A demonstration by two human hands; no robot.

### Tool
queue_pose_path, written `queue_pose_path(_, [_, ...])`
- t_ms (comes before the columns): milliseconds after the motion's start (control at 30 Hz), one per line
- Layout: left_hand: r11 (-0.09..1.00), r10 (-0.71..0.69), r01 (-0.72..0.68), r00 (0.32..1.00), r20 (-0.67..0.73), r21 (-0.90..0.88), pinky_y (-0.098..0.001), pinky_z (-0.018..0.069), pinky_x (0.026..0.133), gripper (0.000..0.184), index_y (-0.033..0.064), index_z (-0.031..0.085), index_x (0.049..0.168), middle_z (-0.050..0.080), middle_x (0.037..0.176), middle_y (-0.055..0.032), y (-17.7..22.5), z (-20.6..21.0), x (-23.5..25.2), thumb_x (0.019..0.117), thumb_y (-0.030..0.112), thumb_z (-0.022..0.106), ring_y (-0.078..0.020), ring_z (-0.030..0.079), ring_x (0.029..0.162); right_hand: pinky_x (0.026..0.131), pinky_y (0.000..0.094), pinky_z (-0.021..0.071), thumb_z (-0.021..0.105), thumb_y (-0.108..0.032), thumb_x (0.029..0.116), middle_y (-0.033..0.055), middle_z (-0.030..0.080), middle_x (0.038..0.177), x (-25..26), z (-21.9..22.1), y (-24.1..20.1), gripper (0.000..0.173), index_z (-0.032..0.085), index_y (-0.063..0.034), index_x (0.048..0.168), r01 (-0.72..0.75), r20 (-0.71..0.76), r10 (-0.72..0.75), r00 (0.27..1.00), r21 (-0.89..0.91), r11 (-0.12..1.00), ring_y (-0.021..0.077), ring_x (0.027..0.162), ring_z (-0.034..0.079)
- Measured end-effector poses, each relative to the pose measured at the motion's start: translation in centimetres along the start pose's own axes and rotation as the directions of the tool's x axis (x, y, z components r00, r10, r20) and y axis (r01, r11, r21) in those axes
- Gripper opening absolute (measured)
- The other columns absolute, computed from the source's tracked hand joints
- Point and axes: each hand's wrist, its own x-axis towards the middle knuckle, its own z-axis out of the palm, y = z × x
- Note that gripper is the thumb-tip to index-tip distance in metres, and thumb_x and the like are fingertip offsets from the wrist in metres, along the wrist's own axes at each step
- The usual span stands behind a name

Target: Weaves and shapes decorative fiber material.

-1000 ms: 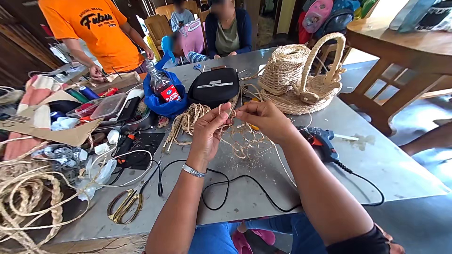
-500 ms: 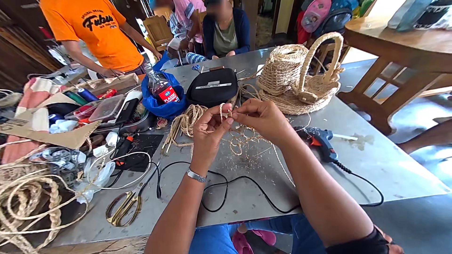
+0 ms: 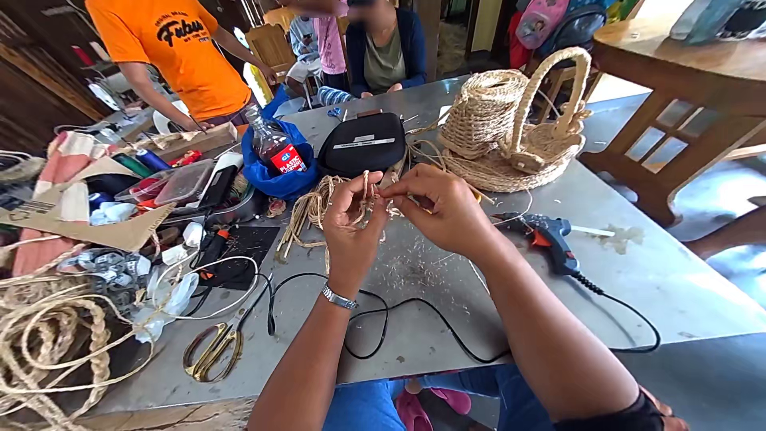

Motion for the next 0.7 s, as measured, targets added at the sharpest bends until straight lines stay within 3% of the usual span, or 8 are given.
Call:
queue_pose_path(100, [1.0, 0.002, -0.002, 1.0, -0.004, 0.025, -0.0296, 0.0576, 0.087, 0.038, -0.0001, 0.061, 0.13, 0.065, 0.123, -0.009, 0.23, 0.16, 0.03, 0.0926, -0.002, 0.064, -0.0145, 0.066, 0.101, 0.054, 0.0201, 0.0457, 0.065, -0.008, 0.0965, 0.0032, 0.061, 0.087, 0.22, -0.06, 0.15, 0.018, 0.058, -0.0043, 0.113, -0.045, -0.024, 0.047, 0.999, 0.065, 0.997, 0.0068, 0.063, 0.053])
queue_pose_path(467, [1.0, 0.0, 0.001, 1.0, -0.016, 0.029, -0.0281, 0.0562, 0.086, 0.044, 0.0015, 0.059, 0.138, 0.064, 0.116, -0.0068, 0.38, -0.11, 0.2, 0.0947, -0.001, 0.061, -0.0137, 0.063, 0.098, 0.051, 0.0202, 0.0451, 0.066, -0.005, 0.0935, 0.0019, 0.061, 0.084, 0.3, -0.39, 0.16, 0.023, 0.053, -0.0076, 0.112, -0.15, -0.021, 0.156, 0.988, 0.173, 0.973, 0.0076, 0.06, 0.054])
queue_pose_path(633, [1.0, -0.014, 0.015, 0.999, 0.036, -0.022, -0.0308, 0.0556, 0.092, 0.047, 0.0019, 0.054, 0.144, 0.065, 0.123, -0.0089, 0.27, -0.3, 0.22, 0.098, 0.001, 0.059, -0.0165, 0.064, 0.107, 0.056, 0.0201, 0.0493, 0.066, -0.01, 0.095, 0.0016, 0.066, 0.091, 0.26, -0.48, 0.63, 0.021, 0.06, -0.0072, 0.115, -0.145, -0.009, 0.146, 0.989, 0.075, 0.987, 0.006, 0.066, 0.058])
queue_pose_path(700, [0.999, 0.007, -0.005, 0.999, 0.039, -0.049, -0.0329, 0.0563, 0.093, 0.045, 0.0004, 0.055, 0.143, 0.066, 0.12, -0.0091, 0.26, -0.17, 0.3, 0.0979, 0.002, 0.061, -0.0175, 0.065, 0.106, 0.059, 0.0203, 0.0487, 0.067, -0.017, 0.0973, 0.0019, 0.067, 0.089, 0.23, -0.41, 0.78, 0.015, 0.068, -0.007, 0.109, -0.122, -0.037, 0.121, 0.992, -0.011, 0.993, 0.0054, 0.067, 0.058])
